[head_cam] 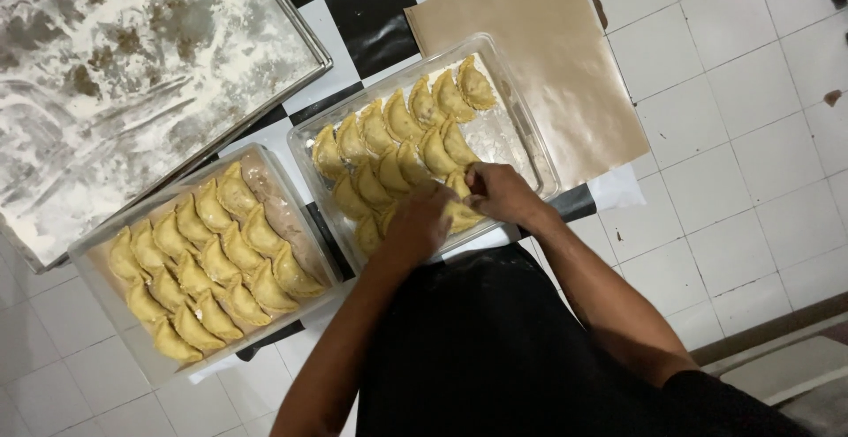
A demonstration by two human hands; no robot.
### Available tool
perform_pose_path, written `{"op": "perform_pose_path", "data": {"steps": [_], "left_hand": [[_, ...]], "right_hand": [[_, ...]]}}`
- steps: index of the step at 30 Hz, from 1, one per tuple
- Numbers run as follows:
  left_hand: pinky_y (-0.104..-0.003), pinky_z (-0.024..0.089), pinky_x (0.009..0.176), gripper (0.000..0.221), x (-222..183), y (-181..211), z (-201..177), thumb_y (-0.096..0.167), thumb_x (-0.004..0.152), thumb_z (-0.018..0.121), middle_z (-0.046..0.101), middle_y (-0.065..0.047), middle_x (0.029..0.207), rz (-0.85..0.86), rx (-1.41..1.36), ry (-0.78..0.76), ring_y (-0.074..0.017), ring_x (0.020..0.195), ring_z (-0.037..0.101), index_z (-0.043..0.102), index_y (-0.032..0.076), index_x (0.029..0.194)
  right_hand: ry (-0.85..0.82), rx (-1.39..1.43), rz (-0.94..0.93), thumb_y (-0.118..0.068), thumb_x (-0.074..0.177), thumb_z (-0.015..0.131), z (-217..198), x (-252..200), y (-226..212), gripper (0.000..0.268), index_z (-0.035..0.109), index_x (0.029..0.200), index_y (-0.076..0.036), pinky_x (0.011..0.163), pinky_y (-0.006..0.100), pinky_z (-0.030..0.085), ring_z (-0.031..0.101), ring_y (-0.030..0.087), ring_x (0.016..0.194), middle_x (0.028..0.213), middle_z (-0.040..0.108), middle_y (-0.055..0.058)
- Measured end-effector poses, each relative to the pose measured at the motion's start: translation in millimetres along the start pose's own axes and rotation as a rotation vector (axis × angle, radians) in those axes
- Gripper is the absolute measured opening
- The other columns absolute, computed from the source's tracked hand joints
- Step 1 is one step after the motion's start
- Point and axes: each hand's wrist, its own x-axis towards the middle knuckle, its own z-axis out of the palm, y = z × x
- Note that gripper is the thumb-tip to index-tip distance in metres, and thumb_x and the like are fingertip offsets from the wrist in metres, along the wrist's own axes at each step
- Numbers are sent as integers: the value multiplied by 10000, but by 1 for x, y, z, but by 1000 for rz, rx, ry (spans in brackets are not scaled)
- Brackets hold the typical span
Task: Transferring pastries from a tray to plastic containers and layering them with paper.
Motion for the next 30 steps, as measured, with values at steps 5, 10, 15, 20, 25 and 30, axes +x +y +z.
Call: {"op": "perform_pose_path", "data": {"steps": [5, 10, 15, 20, 25, 30], "left_hand": [[-413, 578, 856, 381, 18, 41, -110, 299, 851, 802, 721, -70, 1118, -525, -705, 153, -308, 1085, 713, 702, 244, 1215], [-339, 619, 763, 563, 28, 76, -144, 170, 918, 710, 631, -161, 1187, -739, -1307, 292, -238, 1028, 652, 527, 53, 1437], [-285, 590, 947, 647, 47, 76, -105, 387, 887, 738, 663, -89, 1337, -787, -1089, 148, -212, 1230, 671, 551, 261, 1493], [-406, 434, 1085, 429, 30, 39, -47, 284, 920, 700, 571, -67, 1261, -320, -542, 200, -279, 1239, 576, 615, 214, 1335], [-450, 503, 916, 351, 13, 35, -47, 374, 862, 727, 587, -59, 1091, -177, 17, -40, -324, 1088, 614, 622, 180, 1135], [-467, 501, 882, 453, 14, 30, -37, 457, 835, 760, 598, -76, 1038, -129, 130, -65, -341, 1038, 629, 612, 141, 1124]], "right_hand": [[76, 305, -11, -138, 873, 729, -18, -13, -17, 145, 672, 973, -50, 757, 459, 560, 695, 348, 881, 886, 703, 202], [-44, 840, 20, -187, 986, 636, -21, -18, -36, 284, 631, 1195, 5, 773, 367, 593, 650, 221, 911, 1029, 611, 122], [-56, 930, -22, -173, 944, 723, -30, -23, -19, 415, 627, 1279, 52, 478, 234, 570, 604, 125, 621, 808, 460, 8], [-17, 829, -73, -98, 911, 739, -45, -23, 9, 359, 648, 1238, 19, 579, 192, 492, 597, 84, 685, 842, 652, 11], [31, 903, -89, -67, 902, 758, -48, -19, 16, 195, 644, 1054, -23, 562, 186, 486, 557, 76, 645, 759, 513, -51], [40, 901, -112, -72, 897, 770, -48, -20, 12, 216, 557, 890, -100, 548, 183, 433, 505, 68, 642, 744, 392, -80]]}}
